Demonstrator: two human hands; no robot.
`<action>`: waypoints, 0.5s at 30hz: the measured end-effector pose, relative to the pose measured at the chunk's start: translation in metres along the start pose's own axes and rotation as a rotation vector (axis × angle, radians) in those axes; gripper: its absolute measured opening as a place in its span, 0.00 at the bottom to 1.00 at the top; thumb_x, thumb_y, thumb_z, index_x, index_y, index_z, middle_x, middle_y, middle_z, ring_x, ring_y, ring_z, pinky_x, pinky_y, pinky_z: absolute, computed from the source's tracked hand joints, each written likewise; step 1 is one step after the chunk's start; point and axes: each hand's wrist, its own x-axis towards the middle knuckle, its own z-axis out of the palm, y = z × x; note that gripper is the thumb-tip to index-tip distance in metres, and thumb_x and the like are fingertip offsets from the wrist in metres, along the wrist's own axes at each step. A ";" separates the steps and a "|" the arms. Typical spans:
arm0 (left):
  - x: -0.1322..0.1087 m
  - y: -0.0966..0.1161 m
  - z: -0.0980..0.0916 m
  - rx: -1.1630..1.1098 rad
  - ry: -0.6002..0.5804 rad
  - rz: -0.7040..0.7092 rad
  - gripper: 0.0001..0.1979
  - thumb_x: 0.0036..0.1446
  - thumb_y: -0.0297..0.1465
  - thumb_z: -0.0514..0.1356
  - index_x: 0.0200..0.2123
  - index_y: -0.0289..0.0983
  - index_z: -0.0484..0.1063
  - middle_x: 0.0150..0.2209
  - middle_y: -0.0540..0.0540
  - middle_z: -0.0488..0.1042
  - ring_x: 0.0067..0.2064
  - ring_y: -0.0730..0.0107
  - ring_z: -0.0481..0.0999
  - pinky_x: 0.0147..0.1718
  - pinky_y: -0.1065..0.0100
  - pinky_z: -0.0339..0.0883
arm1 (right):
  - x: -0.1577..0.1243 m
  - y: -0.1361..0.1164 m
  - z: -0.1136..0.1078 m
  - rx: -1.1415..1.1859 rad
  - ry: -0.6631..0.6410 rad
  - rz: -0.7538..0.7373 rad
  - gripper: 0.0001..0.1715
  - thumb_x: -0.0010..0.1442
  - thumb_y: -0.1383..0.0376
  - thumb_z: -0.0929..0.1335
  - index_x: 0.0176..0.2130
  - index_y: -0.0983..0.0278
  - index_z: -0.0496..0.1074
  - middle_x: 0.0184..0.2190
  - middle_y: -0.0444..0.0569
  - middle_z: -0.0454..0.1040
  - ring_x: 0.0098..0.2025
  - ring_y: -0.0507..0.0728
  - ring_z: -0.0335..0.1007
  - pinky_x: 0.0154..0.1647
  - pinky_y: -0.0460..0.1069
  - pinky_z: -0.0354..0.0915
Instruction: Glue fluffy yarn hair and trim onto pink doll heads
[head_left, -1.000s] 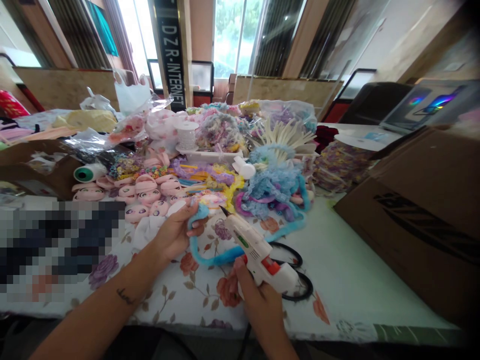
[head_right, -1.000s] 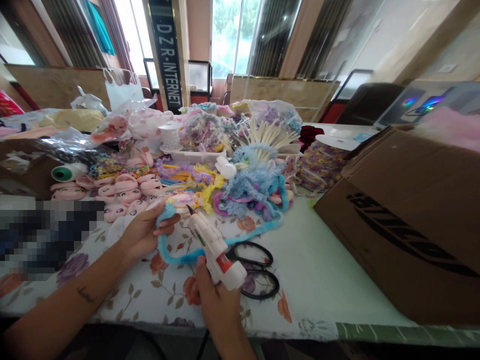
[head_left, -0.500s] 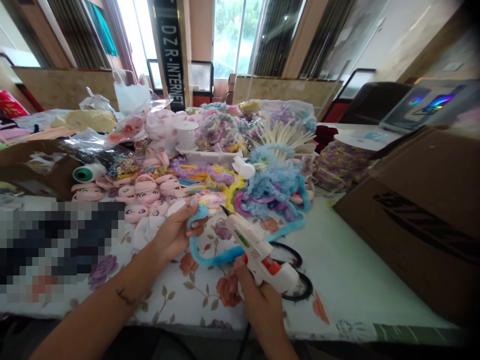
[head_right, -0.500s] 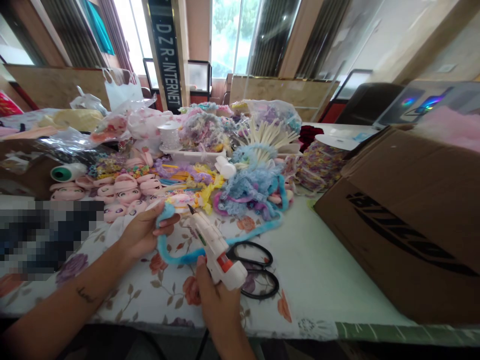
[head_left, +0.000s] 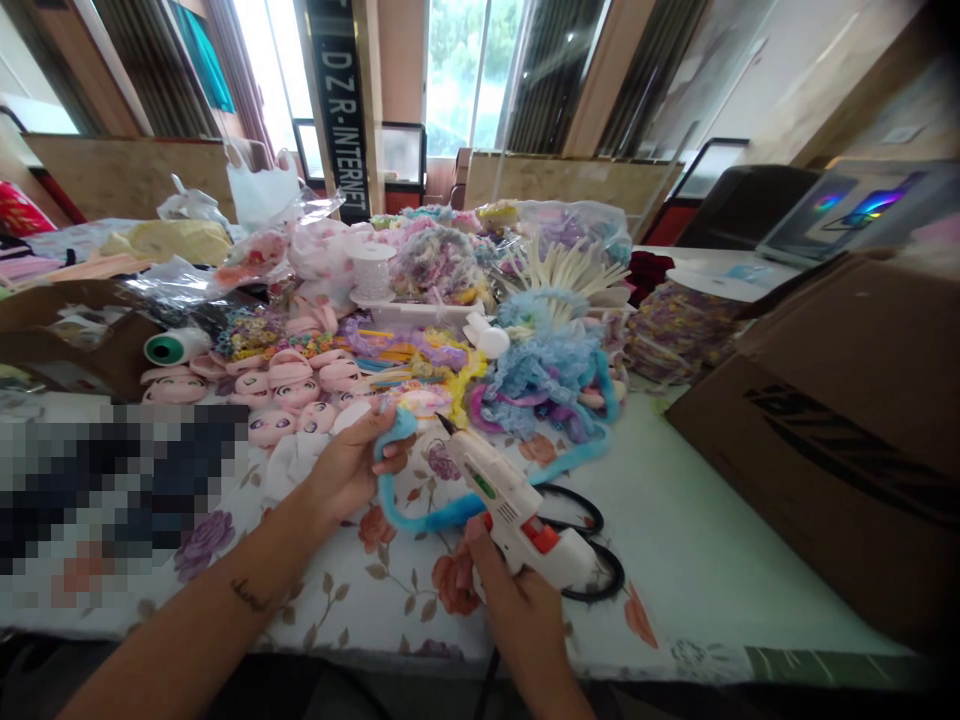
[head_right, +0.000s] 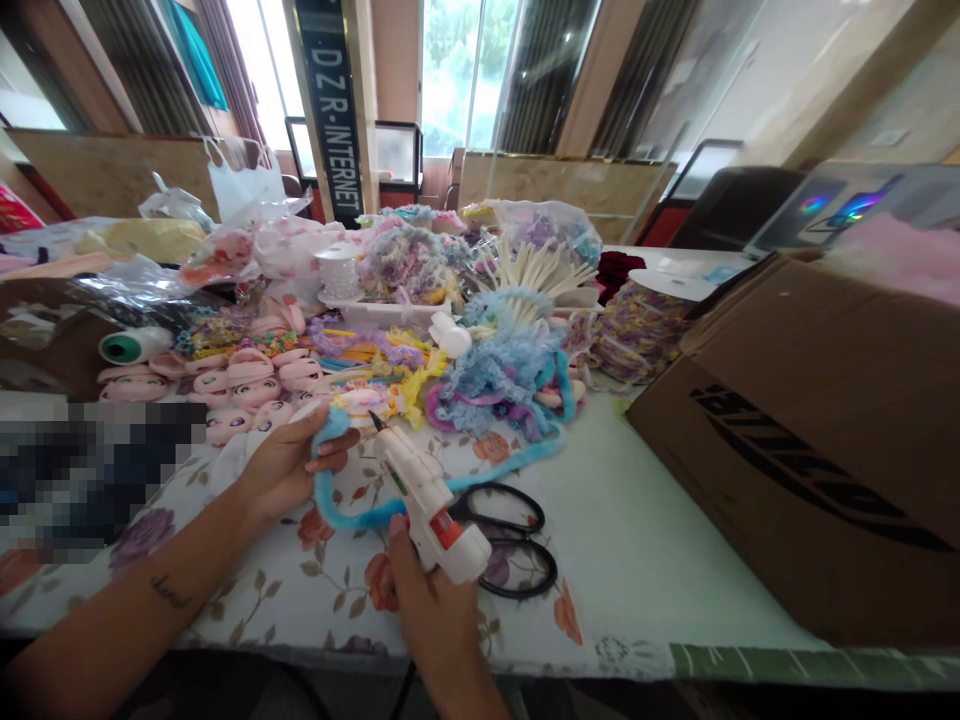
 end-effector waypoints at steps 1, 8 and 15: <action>0.000 0.000 0.000 -0.002 -0.001 -0.001 0.12 0.51 0.25 0.64 0.25 0.35 0.61 0.21 0.53 0.60 0.19 0.82 0.58 0.11 0.83 0.52 | 0.000 0.000 0.000 -0.002 0.000 -0.003 0.29 0.59 0.50 0.67 0.15 0.61 0.59 0.09 0.42 0.61 0.15 0.53 0.67 0.17 0.46 0.62; 0.000 0.000 -0.001 -0.006 -0.006 0.002 0.11 0.53 0.25 0.63 0.24 0.35 0.61 0.21 0.53 0.59 0.19 0.82 0.58 0.12 0.83 0.52 | -0.001 0.002 -0.002 -0.010 0.011 0.026 0.29 0.58 0.48 0.67 0.16 0.61 0.61 0.10 0.43 0.63 0.16 0.53 0.65 0.18 0.47 0.63; 0.001 0.000 -0.002 -0.006 -0.021 -0.003 0.12 0.52 0.25 0.63 0.24 0.35 0.61 0.21 0.53 0.59 0.19 0.82 0.58 0.12 0.83 0.52 | -0.002 0.001 -0.001 -0.032 0.013 0.031 0.30 0.58 0.48 0.67 0.14 0.61 0.60 0.10 0.44 0.63 0.16 0.53 0.66 0.16 0.46 0.60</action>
